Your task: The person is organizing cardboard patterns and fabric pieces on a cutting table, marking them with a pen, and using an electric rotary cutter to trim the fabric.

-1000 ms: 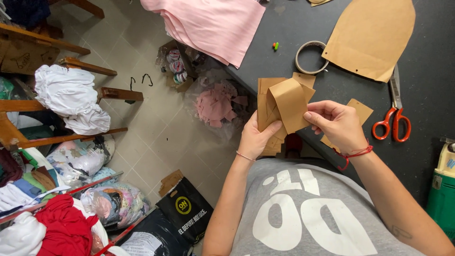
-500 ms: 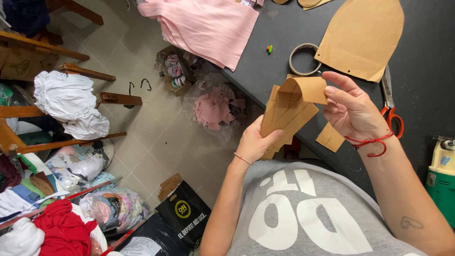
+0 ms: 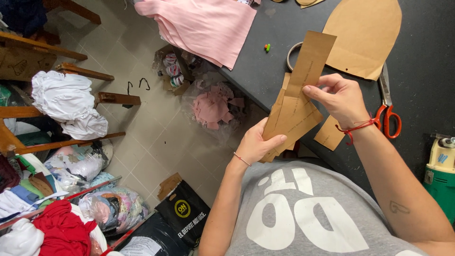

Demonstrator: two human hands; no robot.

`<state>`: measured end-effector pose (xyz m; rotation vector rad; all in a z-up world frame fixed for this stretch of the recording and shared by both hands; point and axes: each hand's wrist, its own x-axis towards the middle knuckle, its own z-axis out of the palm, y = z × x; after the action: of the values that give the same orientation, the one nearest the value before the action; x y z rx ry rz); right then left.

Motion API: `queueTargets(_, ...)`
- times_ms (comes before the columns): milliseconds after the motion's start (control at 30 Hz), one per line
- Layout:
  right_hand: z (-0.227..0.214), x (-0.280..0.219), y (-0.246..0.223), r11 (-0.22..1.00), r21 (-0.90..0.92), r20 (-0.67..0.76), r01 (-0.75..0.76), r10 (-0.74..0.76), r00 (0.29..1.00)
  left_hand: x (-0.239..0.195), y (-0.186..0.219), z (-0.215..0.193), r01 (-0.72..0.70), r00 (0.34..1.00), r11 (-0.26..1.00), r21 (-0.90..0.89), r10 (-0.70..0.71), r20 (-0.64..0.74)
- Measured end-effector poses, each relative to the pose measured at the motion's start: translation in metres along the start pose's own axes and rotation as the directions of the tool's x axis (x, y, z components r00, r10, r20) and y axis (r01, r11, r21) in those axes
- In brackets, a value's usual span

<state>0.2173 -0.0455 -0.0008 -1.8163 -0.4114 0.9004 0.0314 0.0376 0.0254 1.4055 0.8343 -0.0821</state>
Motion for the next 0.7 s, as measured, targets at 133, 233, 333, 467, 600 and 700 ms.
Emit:
queueTargets(133,0.000,0.000,-0.004,0.997,0.063,-0.047,0.052,-0.049,0.998,-0.001,0.004,0.000,0.079,0.997,0.997,0.021,-0.080,0.016)
queueTargets(233,-0.006,0.010,0.013,0.984,0.101,-0.080,0.150,-0.142,0.987,0.001,-0.015,0.001,-0.035,0.999,0.999,-0.028,0.035,0.000)
queueTargets(333,-0.005,0.011,0.012,0.981,0.136,-0.084,0.139,-0.128,0.988,0.000,-0.013,0.001,-0.027,1.000,0.999,-0.018,0.027,-0.001)
queueTargets(467,-0.004,0.005,0.004,0.968,0.209,-0.081,0.140,-0.126,0.989,0.000,-0.011,-0.003,-0.032,0.999,0.999,-0.024,0.032,-0.003)
queueTargets(600,0.000,0.013,0.000,0.932,0.168,-0.163,0.320,-0.294,0.942,-0.009,-0.007,-0.026,0.122,0.988,0.992,-0.009,-0.123,-0.090)
queueTargets(700,0.020,0.030,-0.006,0.944,0.123,-0.212,0.308,-0.278,0.937,-0.015,-0.015,-0.050,0.176,0.946,0.981,-0.077,-0.191,-0.262)
